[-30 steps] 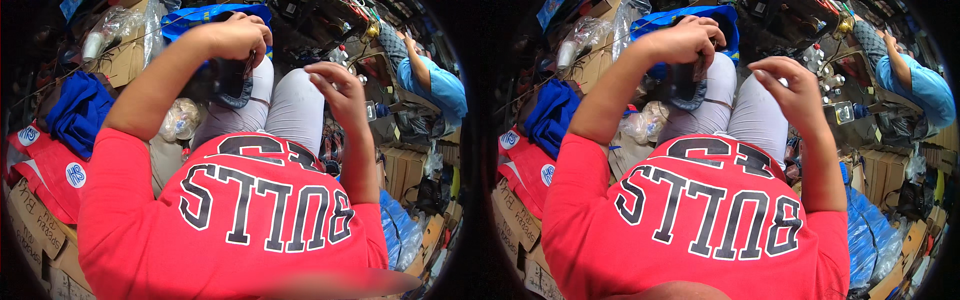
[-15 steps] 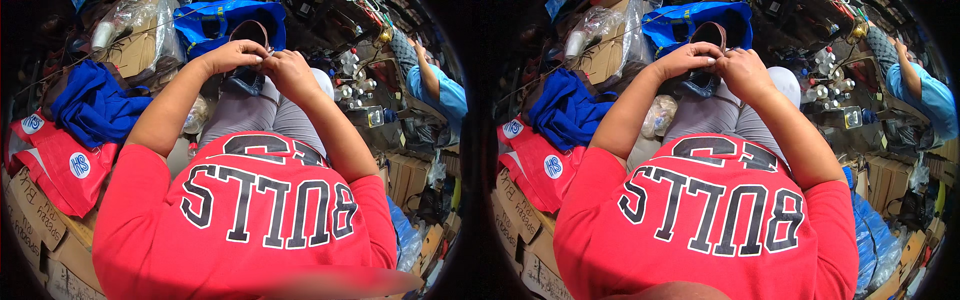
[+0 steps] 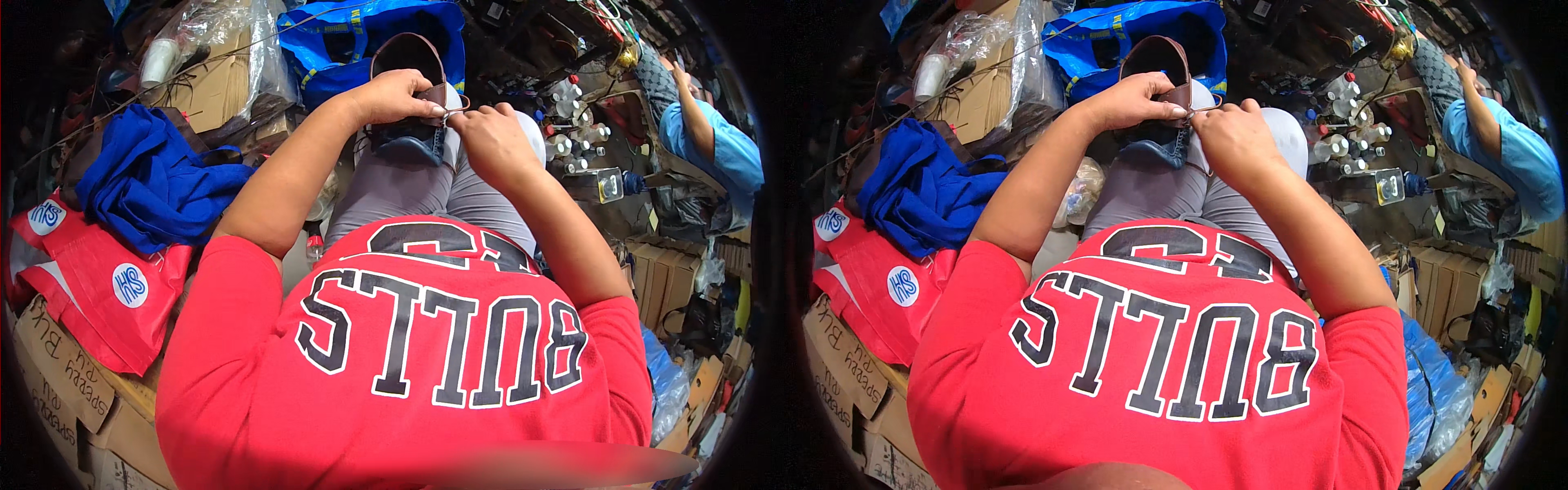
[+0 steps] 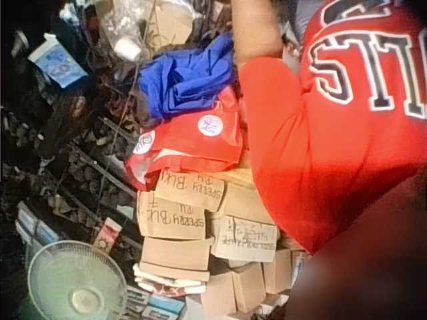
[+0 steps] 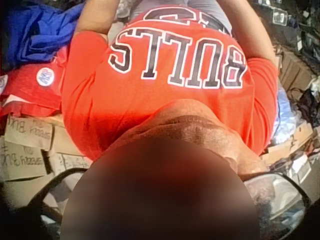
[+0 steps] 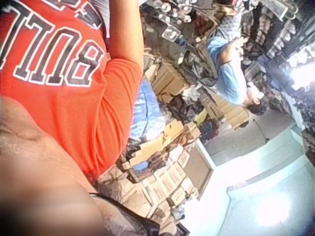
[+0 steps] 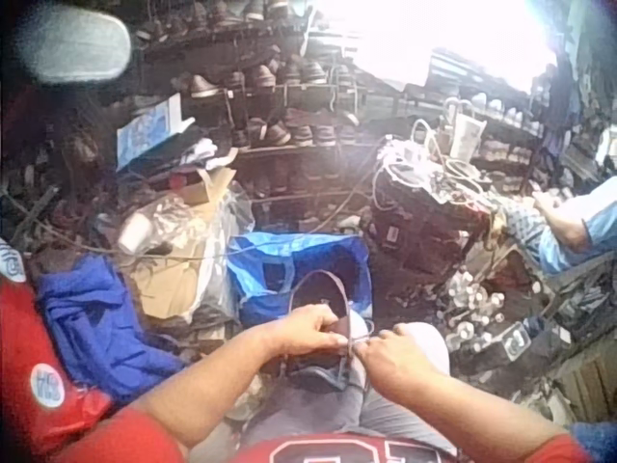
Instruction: Manually sewing, lacing, or threading a component of a shoe upper or strap assembly.
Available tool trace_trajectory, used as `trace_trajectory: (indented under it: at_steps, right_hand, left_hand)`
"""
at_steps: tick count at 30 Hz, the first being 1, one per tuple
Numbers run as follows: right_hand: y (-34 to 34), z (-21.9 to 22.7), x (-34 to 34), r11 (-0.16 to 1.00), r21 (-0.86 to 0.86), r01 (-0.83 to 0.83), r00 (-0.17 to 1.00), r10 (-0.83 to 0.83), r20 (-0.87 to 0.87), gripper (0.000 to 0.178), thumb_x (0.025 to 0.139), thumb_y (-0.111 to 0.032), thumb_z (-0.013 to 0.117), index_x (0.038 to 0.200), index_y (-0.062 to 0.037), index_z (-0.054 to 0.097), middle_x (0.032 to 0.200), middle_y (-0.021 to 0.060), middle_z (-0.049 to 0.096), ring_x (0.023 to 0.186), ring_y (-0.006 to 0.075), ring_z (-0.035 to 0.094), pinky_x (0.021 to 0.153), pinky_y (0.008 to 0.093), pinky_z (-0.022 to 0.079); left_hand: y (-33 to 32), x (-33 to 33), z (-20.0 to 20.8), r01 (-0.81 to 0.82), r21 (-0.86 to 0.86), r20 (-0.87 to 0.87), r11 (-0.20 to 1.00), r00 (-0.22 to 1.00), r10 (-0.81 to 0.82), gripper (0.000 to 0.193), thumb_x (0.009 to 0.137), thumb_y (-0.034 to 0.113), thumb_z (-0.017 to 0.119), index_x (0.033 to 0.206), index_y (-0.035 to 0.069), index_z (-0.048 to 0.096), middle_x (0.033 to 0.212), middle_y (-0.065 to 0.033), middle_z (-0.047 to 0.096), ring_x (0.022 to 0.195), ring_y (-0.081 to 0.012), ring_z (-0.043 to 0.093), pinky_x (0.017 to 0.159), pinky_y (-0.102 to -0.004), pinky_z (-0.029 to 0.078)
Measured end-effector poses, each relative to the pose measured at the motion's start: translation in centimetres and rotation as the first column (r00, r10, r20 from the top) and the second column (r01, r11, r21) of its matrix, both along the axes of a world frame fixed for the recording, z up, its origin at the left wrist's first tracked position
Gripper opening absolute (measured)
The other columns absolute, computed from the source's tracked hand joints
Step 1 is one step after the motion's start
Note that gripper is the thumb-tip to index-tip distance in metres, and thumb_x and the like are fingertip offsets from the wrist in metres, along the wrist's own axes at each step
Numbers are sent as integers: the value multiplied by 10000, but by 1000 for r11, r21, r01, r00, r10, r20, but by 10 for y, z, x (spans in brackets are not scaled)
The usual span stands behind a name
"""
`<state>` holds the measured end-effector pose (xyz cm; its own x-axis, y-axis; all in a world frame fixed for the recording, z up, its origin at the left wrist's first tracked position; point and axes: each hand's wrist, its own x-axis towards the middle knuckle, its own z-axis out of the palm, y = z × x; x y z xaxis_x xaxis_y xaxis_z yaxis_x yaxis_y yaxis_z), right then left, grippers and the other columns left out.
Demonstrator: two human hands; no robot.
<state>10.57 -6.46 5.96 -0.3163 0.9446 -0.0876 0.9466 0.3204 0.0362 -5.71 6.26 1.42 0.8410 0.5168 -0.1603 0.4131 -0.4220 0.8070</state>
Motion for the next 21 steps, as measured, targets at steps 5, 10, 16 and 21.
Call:
trace_trajectory:
  at_steps: [5,10,16,21]
  right_hand:
    - [6,-8,-4,994,-81,70,998,-70,4,184,773,-46,497,907,-95,613,813,95,661,857,261,620,764,389,392]
    - [-26,-1,52,1000,-18,-22,1000,22,2,133,726,-9,504,808,-101,557,775,100,626,827,295,585,783,396,409]
    - [-70,31,108,849,-383,364,364,-508,-780,62,840,-98,627,840,-43,654,759,7,611,677,75,517,633,219,392]
    - [-22,35,64,992,-55,116,-390,-6,-921,167,930,-147,534,929,2,610,913,87,629,828,155,588,794,296,456]
  left_hand:
    - [4,3,2,68,61,-21,996,998,-67,297,826,302,651,875,9,648,852,-90,522,839,-207,513,774,-322,405]
    - [15,-18,-10,58,103,113,993,991,-70,298,831,306,642,867,11,650,830,-77,505,832,-205,506,763,-321,397]
    - [14,-26,16,14,-321,-23,947,999,-22,352,806,336,701,922,7,651,827,13,597,759,-58,529,706,-225,426]
    - [12,-27,10,63,-403,45,913,998,-49,366,798,321,708,976,9,639,854,10,628,784,-53,543,734,-215,436]
